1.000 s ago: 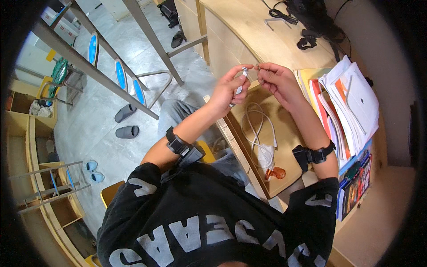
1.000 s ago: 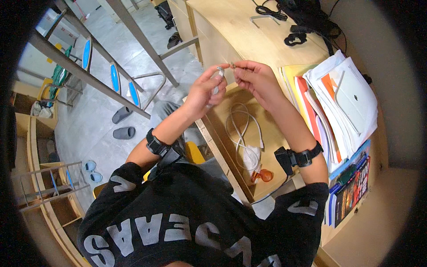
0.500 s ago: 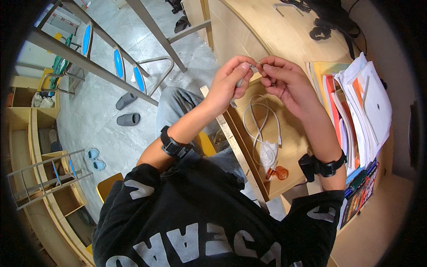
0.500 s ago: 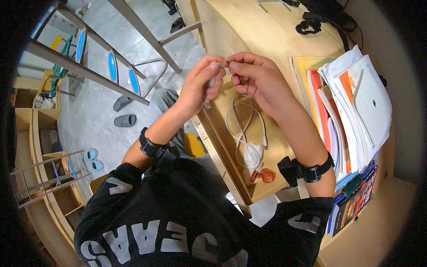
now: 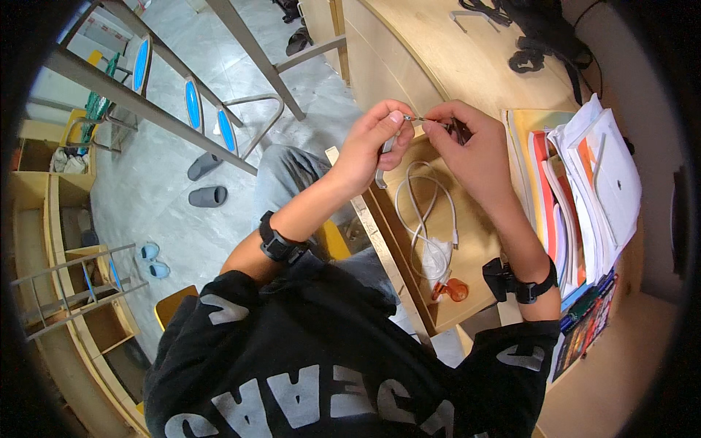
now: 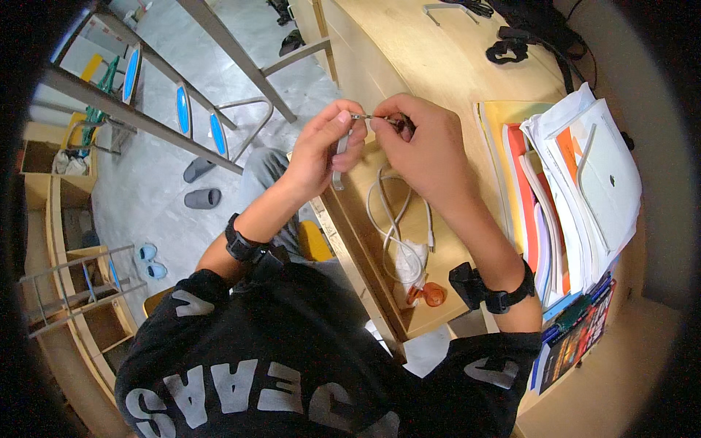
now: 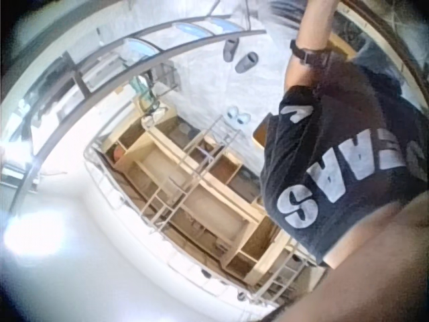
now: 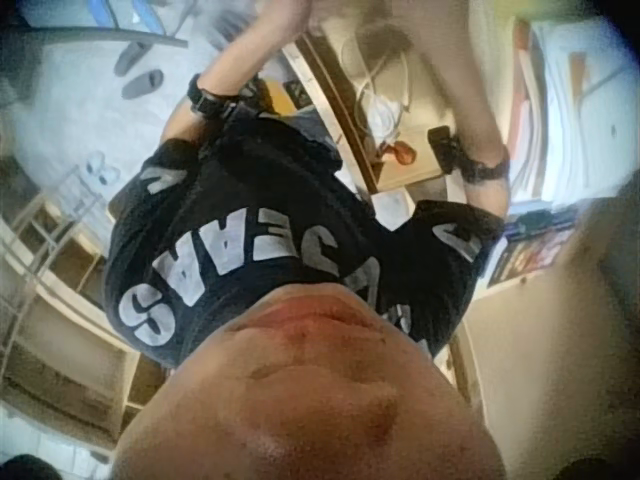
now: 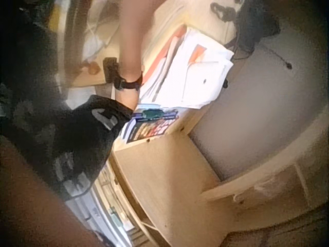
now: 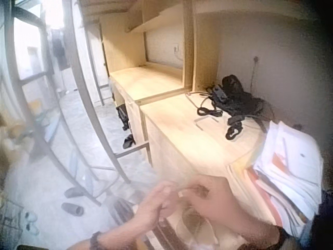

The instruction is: The person clears papers and items from a desk drawer, uses a screwdriver to tighten a screw on the drawer's front panel, and then closes the drawer.

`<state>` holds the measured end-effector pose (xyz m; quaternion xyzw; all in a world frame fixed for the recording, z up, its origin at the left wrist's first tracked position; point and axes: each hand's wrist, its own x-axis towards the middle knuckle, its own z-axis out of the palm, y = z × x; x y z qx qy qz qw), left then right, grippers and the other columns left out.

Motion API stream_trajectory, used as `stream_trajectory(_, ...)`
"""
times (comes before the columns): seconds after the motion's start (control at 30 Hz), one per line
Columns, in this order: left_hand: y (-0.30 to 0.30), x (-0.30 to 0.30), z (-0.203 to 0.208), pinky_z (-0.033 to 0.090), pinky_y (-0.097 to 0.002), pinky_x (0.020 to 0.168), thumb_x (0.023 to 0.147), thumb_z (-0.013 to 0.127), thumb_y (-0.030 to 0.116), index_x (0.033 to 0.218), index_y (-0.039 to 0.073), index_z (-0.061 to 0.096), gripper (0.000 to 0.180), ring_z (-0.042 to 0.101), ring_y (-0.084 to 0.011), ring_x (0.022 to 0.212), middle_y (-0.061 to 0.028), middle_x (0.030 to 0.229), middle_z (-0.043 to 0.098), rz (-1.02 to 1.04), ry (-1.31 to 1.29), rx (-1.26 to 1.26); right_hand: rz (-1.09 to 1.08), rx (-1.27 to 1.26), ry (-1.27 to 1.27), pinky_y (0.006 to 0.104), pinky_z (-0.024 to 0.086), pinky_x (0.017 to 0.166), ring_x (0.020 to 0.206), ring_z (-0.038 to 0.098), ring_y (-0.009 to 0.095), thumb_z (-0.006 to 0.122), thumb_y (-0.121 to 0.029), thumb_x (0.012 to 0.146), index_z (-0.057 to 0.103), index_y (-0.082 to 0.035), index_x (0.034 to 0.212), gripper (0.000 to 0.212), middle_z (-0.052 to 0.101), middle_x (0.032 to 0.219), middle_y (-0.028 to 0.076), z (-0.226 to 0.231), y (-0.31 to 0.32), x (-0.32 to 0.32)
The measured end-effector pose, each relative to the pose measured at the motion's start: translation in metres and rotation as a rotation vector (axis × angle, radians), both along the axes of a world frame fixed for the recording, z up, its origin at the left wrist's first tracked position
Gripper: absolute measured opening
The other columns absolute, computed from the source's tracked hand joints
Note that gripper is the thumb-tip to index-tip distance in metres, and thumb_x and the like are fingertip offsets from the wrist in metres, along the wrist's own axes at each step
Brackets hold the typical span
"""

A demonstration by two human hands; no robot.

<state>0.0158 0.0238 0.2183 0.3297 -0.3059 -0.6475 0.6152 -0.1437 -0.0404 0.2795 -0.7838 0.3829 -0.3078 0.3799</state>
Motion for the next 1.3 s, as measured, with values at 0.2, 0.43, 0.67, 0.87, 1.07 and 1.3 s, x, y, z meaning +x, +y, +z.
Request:
stream_trajectory(0.2,-0.004,-0.006,-0.006,0.029,-0.0211,0.047,0.1,0.05,0.026,0.107,0.006,0.051,0.02,0.039,-0.008,0.054,-0.0024,0.081,0.051,0.005,0.018,-0.072,-0.003,-0.162,0.017,0.0295,0.049,0.057,0.06,0.062,0.018,0.068,-0.009,0.081,0.066,0.0,0.089,0.012,0.065,0.075,0.012,-0.002,0.006,-0.002)
stream_trajectory(0.43,-0.003,-0.006,-0.005,0.037,-0.0223,0.052,0.1,0.05,0.026,0.108,0.005,0.051,0.023,0.046,-0.0102,0.059,-0.0036,0.083,0.054,0.032,-0.075,-0.104,0.02,-0.248,0.026,0.0302,0.051,0.058,0.061,0.064,0.02,0.069,-0.009,0.081,0.065,-0.001,0.09,0.013,0.064,0.079,0.012,-0.003,0.008,0.0)
stream_trajectory(0.67,-0.004,-0.007,-0.008,0.043,-0.0261,0.062,0.1,0.049,0.024,0.109,0.004,0.05,0.022,0.052,-0.0131,0.068,-0.0045,0.085,0.056,0.032,-0.05,-0.119,0.005,-0.317,0.021,0.0305,0.05,0.057,0.061,0.063,0.02,0.069,-0.008,0.08,0.064,-0.002,0.088,0.011,0.064,0.078,0.01,-0.006,0.009,0.0)
stream_trajectory(0.87,-0.005,-0.009,-0.009,0.045,-0.0273,0.068,0.101,0.048,0.021,0.111,0.003,0.049,0.021,0.054,-0.0139,0.074,-0.0049,0.086,0.056,0.043,-0.036,-0.142,-0.009,-0.304,0.001,0.0299,0.049,0.056,0.06,0.062,0.019,0.069,-0.007,0.079,0.063,-0.002,0.087,0.011,0.064,0.077,0.01,-0.005,0.01,0.001)
stream_trajectory(1.07,-0.005,-0.008,-0.011,0.045,-0.028,0.071,0.101,0.047,0.02,0.112,0.003,0.048,0.021,0.056,-0.0142,0.076,-0.0052,0.085,0.057,0.041,-0.054,-0.172,-0.004,-0.284,0.002,0.0288,0.049,0.055,0.058,0.061,0.017,0.07,-0.007,0.079,0.064,-0.001,0.086,0.011,0.064,0.074,0.009,-0.007,0.007,0.001)
stream_trajectory(1.3,-0.006,-0.01,-0.011,0.046,-0.0281,0.072,0.101,0.047,0.02,0.111,0.003,0.047,0.02,0.056,-0.0141,0.076,-0.0046,0.084,0.057,0.048,-0.116,-0.204,0.007,-0.033,-0.071,0.0252,0.045,0.05,0.053,0.059,0.009,0.065,-0.012,0.087,0.065,0.003,0.083,0.015,0.064,0.061,0.008,-0.005,0.005,-0.001)
